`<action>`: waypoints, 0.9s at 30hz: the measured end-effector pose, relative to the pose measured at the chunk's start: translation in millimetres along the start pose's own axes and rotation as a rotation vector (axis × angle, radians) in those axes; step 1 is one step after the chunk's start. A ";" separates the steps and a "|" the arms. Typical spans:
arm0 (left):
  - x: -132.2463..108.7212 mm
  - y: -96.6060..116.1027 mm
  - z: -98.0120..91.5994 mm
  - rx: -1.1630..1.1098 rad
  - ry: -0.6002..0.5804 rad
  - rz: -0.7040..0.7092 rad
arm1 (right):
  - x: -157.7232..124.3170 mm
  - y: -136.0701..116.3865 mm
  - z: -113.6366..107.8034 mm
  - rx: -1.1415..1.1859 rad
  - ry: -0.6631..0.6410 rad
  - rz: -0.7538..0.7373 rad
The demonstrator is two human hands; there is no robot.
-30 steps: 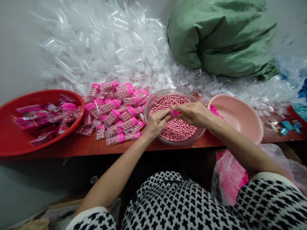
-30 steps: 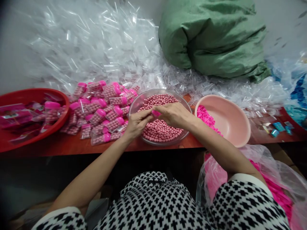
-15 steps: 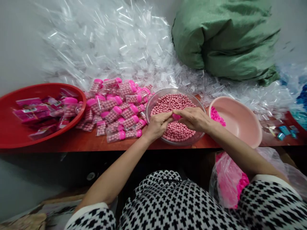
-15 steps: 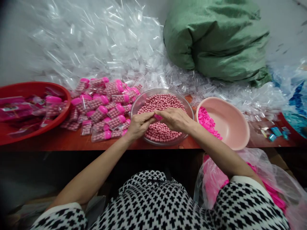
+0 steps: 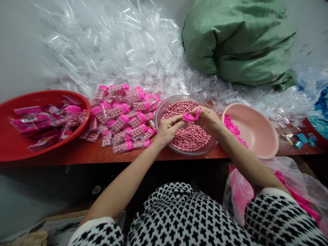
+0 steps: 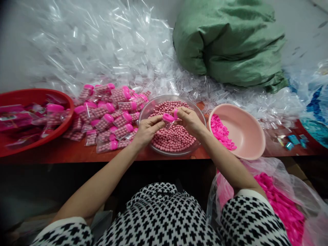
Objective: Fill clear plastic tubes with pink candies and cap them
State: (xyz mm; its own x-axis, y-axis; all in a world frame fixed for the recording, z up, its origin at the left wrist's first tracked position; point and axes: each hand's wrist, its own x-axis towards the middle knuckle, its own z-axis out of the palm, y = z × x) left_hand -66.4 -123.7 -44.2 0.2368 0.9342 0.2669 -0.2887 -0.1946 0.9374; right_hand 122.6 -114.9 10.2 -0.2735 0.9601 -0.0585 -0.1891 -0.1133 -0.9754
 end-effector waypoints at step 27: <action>16.6 39.3 -141.3 0.547 0.517 0.259 | 20.3 2.8 28.3 -0.218 -0.059 0.135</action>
State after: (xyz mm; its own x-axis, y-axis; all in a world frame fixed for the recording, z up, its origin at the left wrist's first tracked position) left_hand -204.9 -73.6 -34.5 -0.2748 0.8336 0.4792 0.2524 -0.4183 0.8725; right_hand 89.8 -102.9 12.3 -0.3384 0.9227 -0.1847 0.0584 -0.1753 -0.9828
